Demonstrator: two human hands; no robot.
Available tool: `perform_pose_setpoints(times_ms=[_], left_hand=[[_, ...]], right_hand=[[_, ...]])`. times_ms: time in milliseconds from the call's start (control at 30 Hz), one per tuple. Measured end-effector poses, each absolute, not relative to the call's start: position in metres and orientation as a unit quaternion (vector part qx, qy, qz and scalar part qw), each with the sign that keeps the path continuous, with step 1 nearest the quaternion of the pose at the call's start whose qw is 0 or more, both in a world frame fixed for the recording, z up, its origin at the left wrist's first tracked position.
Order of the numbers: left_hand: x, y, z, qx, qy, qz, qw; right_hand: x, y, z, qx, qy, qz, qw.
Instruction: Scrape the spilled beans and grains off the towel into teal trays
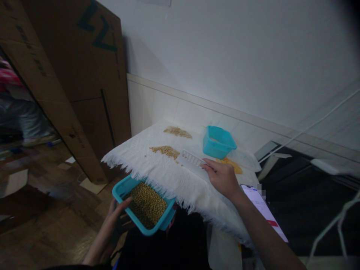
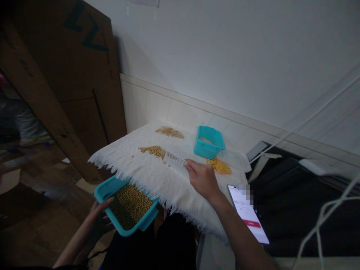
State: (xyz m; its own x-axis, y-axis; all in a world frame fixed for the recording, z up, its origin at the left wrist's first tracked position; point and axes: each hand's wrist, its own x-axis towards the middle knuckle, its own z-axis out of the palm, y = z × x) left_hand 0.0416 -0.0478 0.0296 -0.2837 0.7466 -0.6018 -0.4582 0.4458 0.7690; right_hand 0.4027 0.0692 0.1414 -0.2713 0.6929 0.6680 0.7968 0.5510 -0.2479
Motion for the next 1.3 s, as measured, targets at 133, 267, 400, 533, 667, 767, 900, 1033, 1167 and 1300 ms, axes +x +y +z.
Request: perform_pose_setpoints(times_ms=[133,267,400,533,667,767,900,1033,1167,1300], left_hand=[[0.042,-0.048,0.028,0.121,0.614,0.518,0.584],[0.042,-0.048,0.028,0.107,0.611,0.52,0.587],[0.041,-0.048,0.03,0.113,0.617,0.513,0.586],[0.041,-0.048,0.031,0.124,0.614,0.513,0.588],[0.042,-0.048,0.03,0.124,0.614,0.509,0.59],[0.044,-0.049,0.029,0.139,0.603,0.51,0.598],[0.048,-0.05,0.033,0.125,0.594,0.511,0.608],[0.052,-0.05,0.04,0.12,0.591,0.509,0.614],[0.053,-0.05,0.042,0.123,0.592,0.51,0.612],[0.052,-0.05,0.041,0.117,0.597,0.51,0.608]], right_hand=[[0.399,0.072,0.141,-0.467,-0.794,-0.075,0.381],[0.396,0.077,0.142,-0.468,-0.797,-0.078,0.374],[0.391,0.082,0.145,-0.468,-0.806,-0.077,0.353],[0.38,0.082,0.147,-0.457,-0.821,-0.078,0.333],[0.366,0.076,0.147,-0.434,-0.84,-0.078,0.315],[0.356,0.067,0.147,-0.412,-0.854,-0.078,0.308],[0.34,0.042,0.148,-0.368,-0.874,-0.088,0.305],[0.323,0.008,0.153,-0.317,-0.888,-0.093,0.32],[0.326,0.005,0.161,-0.307,-0.877,-0.084,0.36],[0.354,0.045,0.163,-0.402,-0.823,-0.117,0.385]])
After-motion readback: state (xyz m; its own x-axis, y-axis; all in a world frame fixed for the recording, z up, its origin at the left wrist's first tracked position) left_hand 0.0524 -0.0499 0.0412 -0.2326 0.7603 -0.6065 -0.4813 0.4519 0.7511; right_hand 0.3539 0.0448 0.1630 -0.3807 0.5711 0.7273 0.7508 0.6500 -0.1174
